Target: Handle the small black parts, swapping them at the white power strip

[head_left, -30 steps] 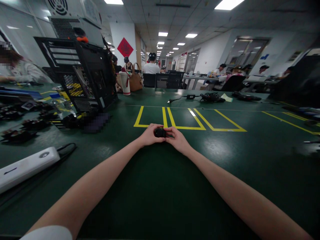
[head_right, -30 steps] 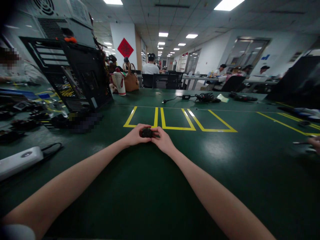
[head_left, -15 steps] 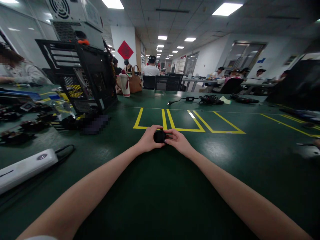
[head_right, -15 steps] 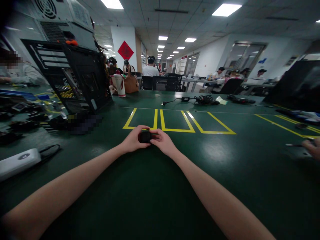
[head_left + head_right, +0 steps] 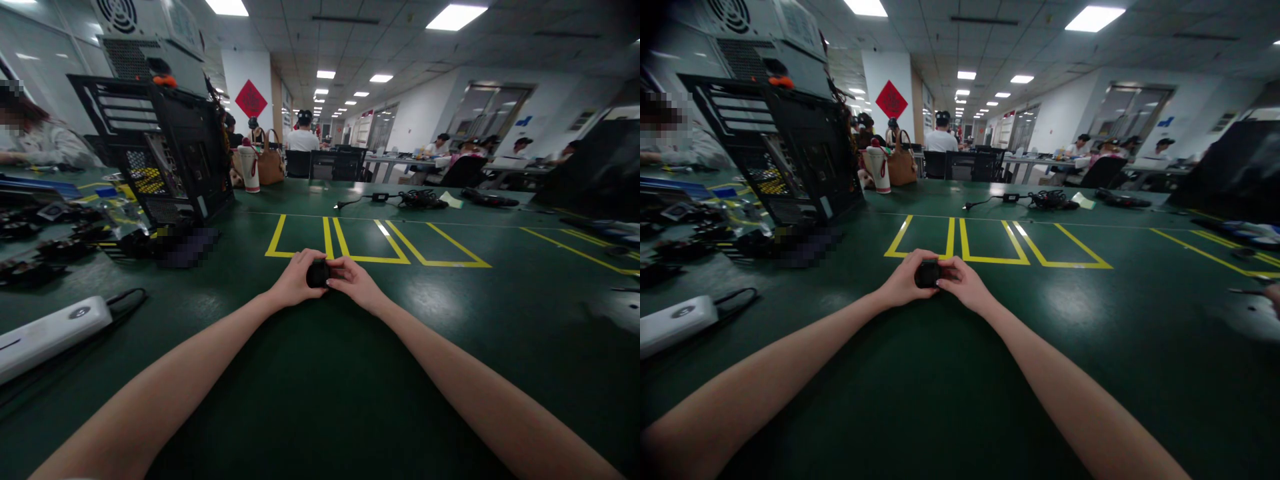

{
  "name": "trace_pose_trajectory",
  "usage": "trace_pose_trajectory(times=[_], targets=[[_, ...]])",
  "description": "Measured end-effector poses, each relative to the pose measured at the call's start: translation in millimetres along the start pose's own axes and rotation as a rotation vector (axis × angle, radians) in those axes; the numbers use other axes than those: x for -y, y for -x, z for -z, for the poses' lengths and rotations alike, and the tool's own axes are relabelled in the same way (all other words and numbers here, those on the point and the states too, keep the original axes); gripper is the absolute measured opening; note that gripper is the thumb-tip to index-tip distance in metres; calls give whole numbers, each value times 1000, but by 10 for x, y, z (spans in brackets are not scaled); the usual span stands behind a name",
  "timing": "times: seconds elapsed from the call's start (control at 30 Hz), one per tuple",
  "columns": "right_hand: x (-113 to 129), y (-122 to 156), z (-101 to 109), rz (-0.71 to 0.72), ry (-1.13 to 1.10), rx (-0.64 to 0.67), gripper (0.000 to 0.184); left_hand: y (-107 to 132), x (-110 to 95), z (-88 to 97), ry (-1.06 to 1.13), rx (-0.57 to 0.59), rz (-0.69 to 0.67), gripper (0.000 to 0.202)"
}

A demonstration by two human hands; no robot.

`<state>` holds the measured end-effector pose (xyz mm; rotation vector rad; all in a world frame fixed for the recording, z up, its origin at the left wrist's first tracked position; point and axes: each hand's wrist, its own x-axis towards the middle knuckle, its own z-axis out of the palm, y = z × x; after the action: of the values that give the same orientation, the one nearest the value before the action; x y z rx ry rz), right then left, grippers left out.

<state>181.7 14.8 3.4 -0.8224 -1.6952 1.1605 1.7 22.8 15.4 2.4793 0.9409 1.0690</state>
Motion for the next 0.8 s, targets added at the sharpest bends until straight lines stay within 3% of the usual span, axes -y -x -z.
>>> trace_pose_trajectory(times=[0.1, 0.3, 0.57, 0.8], targets=[[9, 8, -15, -21, -37, 18, 32, 3, 0, 1, 0, 6, 6, 55], [12, -26, -51, -34, -21, -84, 23, -1, 2, -4, -1, 2, -30, 56], [24, -5, -42, -64, -127, 16, 31, 11, -13, 14, -16, -4, -40, 55], [12, -20, -64, -55, -45, -99, 22, 7, -41, 33, -11, 18, -18, 55]])
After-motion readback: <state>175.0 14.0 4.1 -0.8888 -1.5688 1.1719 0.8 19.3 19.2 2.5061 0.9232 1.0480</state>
